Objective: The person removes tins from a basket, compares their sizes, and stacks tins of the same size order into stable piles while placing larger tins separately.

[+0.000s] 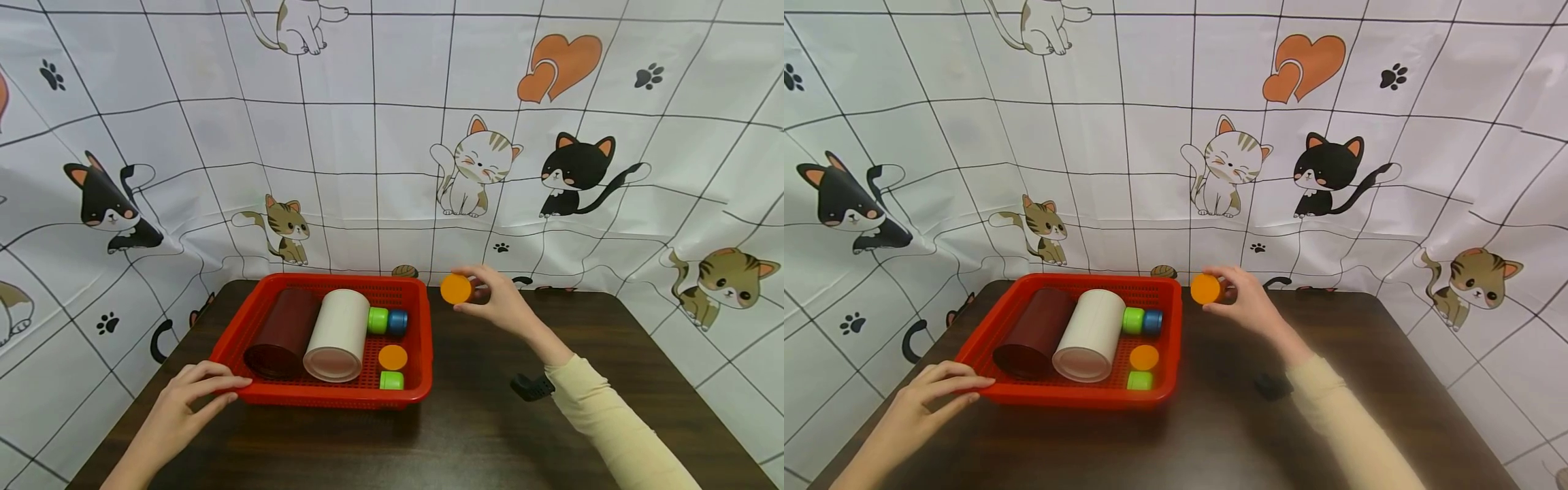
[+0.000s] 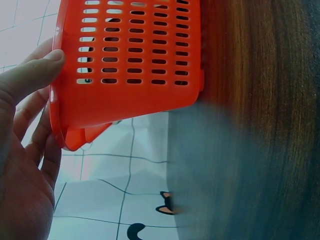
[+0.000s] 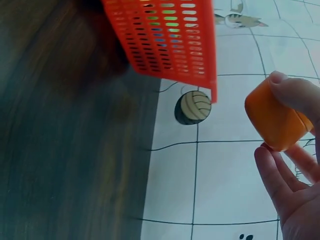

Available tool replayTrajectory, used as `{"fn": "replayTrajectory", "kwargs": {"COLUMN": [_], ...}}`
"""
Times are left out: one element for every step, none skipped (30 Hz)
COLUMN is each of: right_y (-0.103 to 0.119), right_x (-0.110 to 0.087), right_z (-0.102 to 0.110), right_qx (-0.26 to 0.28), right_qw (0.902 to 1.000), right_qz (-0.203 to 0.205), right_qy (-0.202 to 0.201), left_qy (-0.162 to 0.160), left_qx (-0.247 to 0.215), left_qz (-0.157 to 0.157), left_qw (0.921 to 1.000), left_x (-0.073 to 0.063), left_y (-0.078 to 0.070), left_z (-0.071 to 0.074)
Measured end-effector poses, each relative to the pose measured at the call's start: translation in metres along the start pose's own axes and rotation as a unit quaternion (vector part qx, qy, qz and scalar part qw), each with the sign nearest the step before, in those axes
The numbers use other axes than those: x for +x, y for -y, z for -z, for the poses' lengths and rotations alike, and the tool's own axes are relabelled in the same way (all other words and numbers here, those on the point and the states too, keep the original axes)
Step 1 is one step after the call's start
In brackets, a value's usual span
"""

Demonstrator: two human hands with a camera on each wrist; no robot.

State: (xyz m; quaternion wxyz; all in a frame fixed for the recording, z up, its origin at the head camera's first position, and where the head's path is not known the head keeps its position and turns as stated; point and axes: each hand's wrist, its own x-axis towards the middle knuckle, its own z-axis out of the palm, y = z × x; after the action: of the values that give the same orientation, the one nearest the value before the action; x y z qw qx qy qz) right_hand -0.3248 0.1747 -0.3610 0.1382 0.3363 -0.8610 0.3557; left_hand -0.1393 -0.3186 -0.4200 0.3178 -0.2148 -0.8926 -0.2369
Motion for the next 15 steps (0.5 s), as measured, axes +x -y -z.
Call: {"fn": "replayTrajectory", "kwargs": {"right_y": [-0.001,-0.003,-0.004,-0.006,-0.007,-0.009,-0.01,-0.012,-0.015,-0.017,-0.02,-0.023,-0.025,-0.028,-0.031], "right_x": [-0.001,-0.003,-0.004,-0.005,-0.006,-0.007,-0.008,-0.009,-0.009,-0.01,-0.01,-0.011,-0.011,-0.012,-0.013], "right_z": [0.0,0.0,0.0,0.0,0.0,-0.001,-0.001,-0.001,-0.001,-0.002,-0.002,-0.003,-0.003,-0.004,-0.005], "right_qx": [0.007,0.012,0.016,0.019,0.02,0.021,0.019,0.018,0.016,0.016,0.017,0.017,0.019,0.02,0.02], "right_qw": [1.0,0.9998,0.9997,0.9995,0.9993,0.999,0.9988,0.9987,0.9986,0.9985,0.9984,0.9983,0.9981,0.9979,0.9976], "right_qz": [-0.004,-0.01,-0.015,-0.018,-0.022,-0.026,-0.031,-0.033,-0.034,-0.035,-0.035,-0.035,-0.036,-0.038,-0.04], "right_qy": [0.004,0.008,0.013,0.019,0.024,0.028,0.032,0.035,0.038,0.04,0.042,0.044,0.046,0.049,0.052], "left_qy": [0.001,0.001,0.002,0.003,0.004,0.004,0.004,0.004,0.004,0.005,0.005,0.006,0.006,0.006,0.007], "left_qx": [0.002,0.003,0.004,0.006,0.006,0.007,0.008,0.009,0.009,0.008,0.007,0.006,0.004,0.003,0.002], "left_qz": [-0.001,-0.003,-0.004,-0.006,-0.006,-0.007,-0.008,-0.009,-0.01,-0.01,-0.01,-0.01,-0.009,-0.008,-0.008], "left_qw": [1.0,1.0,1.0,1.0,1.0,0.9999,0.9999,0.9999,0.9999,0.9999,0.9999,0.9999,0.9999,0.9999,0.9999], "left_x": [0.0,0.0,0.001,0.001,0.001,0.001,0.001,0.001,0.001,0.001,0.001,0.002,0.002,0.002,0.002], "left_y": [0.0,0.001,0.001,0.001,0.002,0.002,0.002,0.002,0.003,0.003,0.002,0.002,0.002,0.001,0.001], "left_z": [0.0,0.0,0.0,0.001,0.001,0.001,0.001,0.001,0.0,0.0,0.0,0.0,0.001,0.001,0.001]}}
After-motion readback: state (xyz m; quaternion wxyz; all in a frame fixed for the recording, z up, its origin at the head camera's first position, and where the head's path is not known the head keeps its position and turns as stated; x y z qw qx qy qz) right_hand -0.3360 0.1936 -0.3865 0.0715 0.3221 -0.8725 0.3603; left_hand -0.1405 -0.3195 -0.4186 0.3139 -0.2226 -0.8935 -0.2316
